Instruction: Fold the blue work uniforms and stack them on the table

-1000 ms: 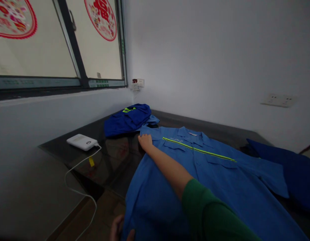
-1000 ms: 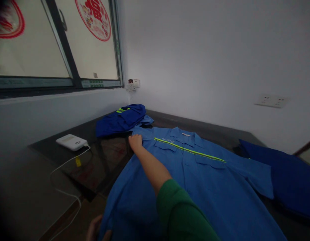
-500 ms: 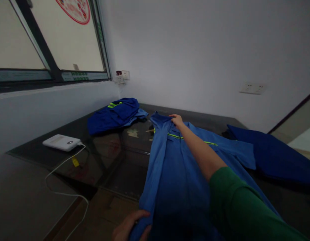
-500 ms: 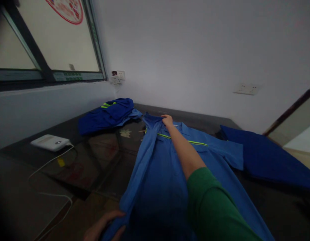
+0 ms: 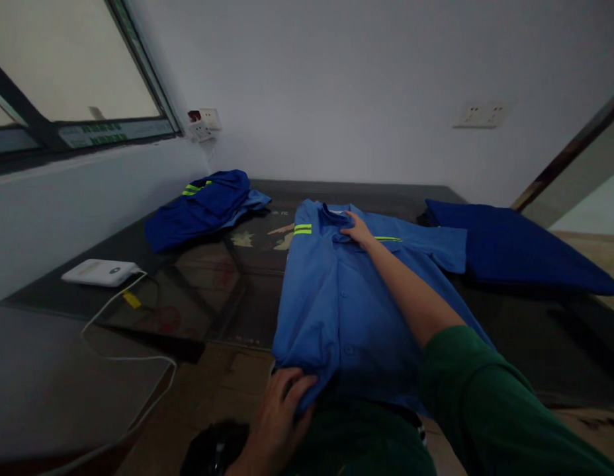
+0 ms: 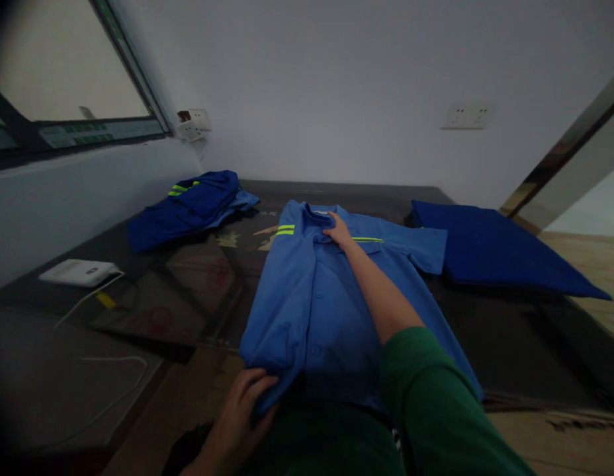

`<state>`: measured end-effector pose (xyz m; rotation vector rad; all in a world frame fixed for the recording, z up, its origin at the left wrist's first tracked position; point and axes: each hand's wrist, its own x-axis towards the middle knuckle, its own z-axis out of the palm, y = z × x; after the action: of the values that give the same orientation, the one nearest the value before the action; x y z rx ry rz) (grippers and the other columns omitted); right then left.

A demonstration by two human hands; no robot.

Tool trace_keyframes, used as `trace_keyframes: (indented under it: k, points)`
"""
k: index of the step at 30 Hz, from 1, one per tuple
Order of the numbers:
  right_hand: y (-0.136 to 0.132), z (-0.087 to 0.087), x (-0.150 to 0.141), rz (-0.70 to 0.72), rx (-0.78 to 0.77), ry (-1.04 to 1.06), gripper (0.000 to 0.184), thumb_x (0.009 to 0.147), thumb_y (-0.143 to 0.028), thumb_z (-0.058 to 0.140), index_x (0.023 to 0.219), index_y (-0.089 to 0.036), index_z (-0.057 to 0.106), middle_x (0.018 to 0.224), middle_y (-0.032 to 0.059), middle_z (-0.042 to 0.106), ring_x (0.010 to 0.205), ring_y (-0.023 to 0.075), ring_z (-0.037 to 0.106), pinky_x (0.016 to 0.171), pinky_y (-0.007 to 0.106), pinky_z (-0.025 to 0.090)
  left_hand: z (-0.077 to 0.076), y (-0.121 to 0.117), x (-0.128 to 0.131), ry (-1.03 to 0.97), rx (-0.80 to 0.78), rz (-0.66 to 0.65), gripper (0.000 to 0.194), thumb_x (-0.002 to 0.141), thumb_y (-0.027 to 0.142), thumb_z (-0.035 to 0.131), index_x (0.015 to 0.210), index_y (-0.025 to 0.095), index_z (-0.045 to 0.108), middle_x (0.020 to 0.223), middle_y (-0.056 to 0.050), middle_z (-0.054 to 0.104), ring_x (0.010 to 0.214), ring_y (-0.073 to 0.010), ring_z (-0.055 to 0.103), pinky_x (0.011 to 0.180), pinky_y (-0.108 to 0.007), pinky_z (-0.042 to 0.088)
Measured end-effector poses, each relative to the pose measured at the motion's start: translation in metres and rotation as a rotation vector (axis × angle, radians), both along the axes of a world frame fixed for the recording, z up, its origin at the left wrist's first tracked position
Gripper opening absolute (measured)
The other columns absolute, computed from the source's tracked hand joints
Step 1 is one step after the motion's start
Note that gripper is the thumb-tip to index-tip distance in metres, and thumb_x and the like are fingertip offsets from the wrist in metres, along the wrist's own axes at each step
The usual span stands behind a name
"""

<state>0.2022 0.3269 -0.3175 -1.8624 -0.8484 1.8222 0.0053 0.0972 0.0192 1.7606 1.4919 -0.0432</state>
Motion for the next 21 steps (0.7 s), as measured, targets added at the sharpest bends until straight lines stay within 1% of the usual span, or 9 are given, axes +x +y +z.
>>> trace_keyframes:
  k: [3, 6, 9, 13, 15, 16, 17, 19, 21]
  points:
    - [-0.003, 0.004, 0.001, 0.084, 0.01, 0.027, 0.056, 0.064, 0.002, 0.061, 0.118, -0.012, 0.063, 0.114, 0.0098, 0.066, 0.086, 0.0164, 0.064, 0.084, 0.037, 0.054, -0.003, -0.014, -0.012, 0.007, 0.115, 0.052, 0.031, 0.078, 0.01, 0.054, 0.108, 0.02, 0.057, 0.093, -0.008, 0.065, 0.086, -0.0191, 0.065, 0.075, -0.03, 0.055]
    - [-0.002, 0.01, 0.004, 0.082, 0.003, 0.01, 0.048, 0.069, 0.003, 0.052, 0.112, -0.011, 0.067, 0.108, 0.0088, 0.069, 0.08, 0.0147, 0.065, 0.081, 0.035, 0.055, -0.002, -0.013, -0.011, -0.106, 0.179, 0.04, 0.027, 0.079, 0.009, 0.051, 0.104, 0.019, 0.057, 0.086, -0.007, 0.065, 0.081, -0.0184, 0.064, 0.073, -0.03, 0.054]
    - [-0.002, 0.016, 0.01, 0.129, 0.026, -0.065, 0.048, 0.071, 0.004, 0.047, 0.111, -0.012, 0.068, 0.111, 0.0071, 0.068, 0.088, 0.0147, 0.065, 0.086, 0.032, 0.052, 0.003, -0.003, 0.001, -0.28, 0.207, -0.051, 0.031, 0.082, 0.011, 0.049, 0.111, 0.019, 0.058, 0.082, -0.007, 0.065, 0.076, -0.0184, 0.063, 0.072, -0.032, 0.052]
    - [-0.008, 0.036, 0.023, 0.31, 0.016, -0.169, 0.036, 0.068, 0.003, 0.057, 0.099, -0.008, 0.071, 0.106, 0.0119, 0.068, 0.101, 0.0232, 0.061, 0.096, 0.04, 0.046, 0.004, -0.003, 0.009, -0.319, 0.041, -0.265, 0.032, 0.086, 0.013, 0.05, 0.116, 0.022, 0.059, 0.082, -0.005, 0.066, 0.076, -0.0166, 0.062, 0.07, -0.029, 0.049]
    - [-0.016, 0.062, 0.033, 0.403, 0.127, -0.251, 0.034, 0.068, 0.001, 0.062, 0.099, -0.009, 0.071, 0.113, 0.0144, 0.064, 0.114, 0.027, 0.054, 0.103, 0.044, 0.039, 0.002, -0.015, 0.0, -0.249, 0.06, -0.232, 0.031, 0.083, 0.016, 0.059, 0.114, 0.024, 0.06, 0.088, -0.004, 0.065, 0.083, -0.0172, 0.063, 0.076, -0.03, 0.05]
    - [-0.021, 0.081, 0.039, 0.454, 0.212, -0.285, 0.034, 0.07, -0.001, 0.063, 0.102, -0.01, 0.071, 0.117, 0.0145, 0.062, 0.118, 0.0275, 0.051, 0.104, 0.044, 0.037, 0.0, -0.024, -0.007, -0.186, 0.103, -0.138, 0.032, 0.081, 0.017, 0.063, 0.112, 0.025, 0.059, 0.092, -0.004, 0.064, 0.087, -0.0177, 0.062, 0.079, -0.031, 0.05]
    - [-0.029, 0.104, 0.044, 0.497, 0.29, -0.288, 0.035, 0.072, -0.004, 0.063, 0.105, -0.013, 0.07, 0.119, 0.0135, 0.061, 0.119, 0.027, 0.05, 0.102, 0.043, 0.038, -0.002, -0.034, -0.015, -0.105, 0.141, -0.001, 0.034, 0.079, 0.017, 0.066, 0.111, 0.024, 0.058, 0.096, -0.005, 0.063, 0.091, -0.0186, 0.061, 0.082, -0.032, 0.05]
    - [-0.049, 0.16, 0.054, 0.57, 0.331, -0.149, 0.029, 0.079, -0.01, 0.059, 0.105, -0.018, 0.069, 0.111, 0.0088, 0.065, 0.104, 0.0224, 0.059, 0.09, 0.036, 0.046, -0.009, -0.053, -0.029, 0.053, 0.13, 0.311, 0.042, 0.076, 0.02, 0.07, 0.115, 0.021, 0.054, 0.108, -0.009, 0.059, 0.103, -0.0216, 0.058, 0.089, -0.035, 0.049]
    - [-0.079, 0.219, 0.058, 0.631, 0.266, 0.019, 0.019, 0.084, -0.017, 0.056, 0.096, -0.022, 0.07, 0.096, 0.0044, 0.069, 0.085, 0.0183, 0.064, 0.077, 0.03, 0.049, -0.019, -0.069, -0.036, 0.092, -0.03, 0.561, 0.06, 0.075, 0.029, 0.071, 0.128, 0.018, 0.044, 0.126, -0.014, 0.051, 0.117, -0.0256, 0.053, 0.098, -0.041, 0.045]
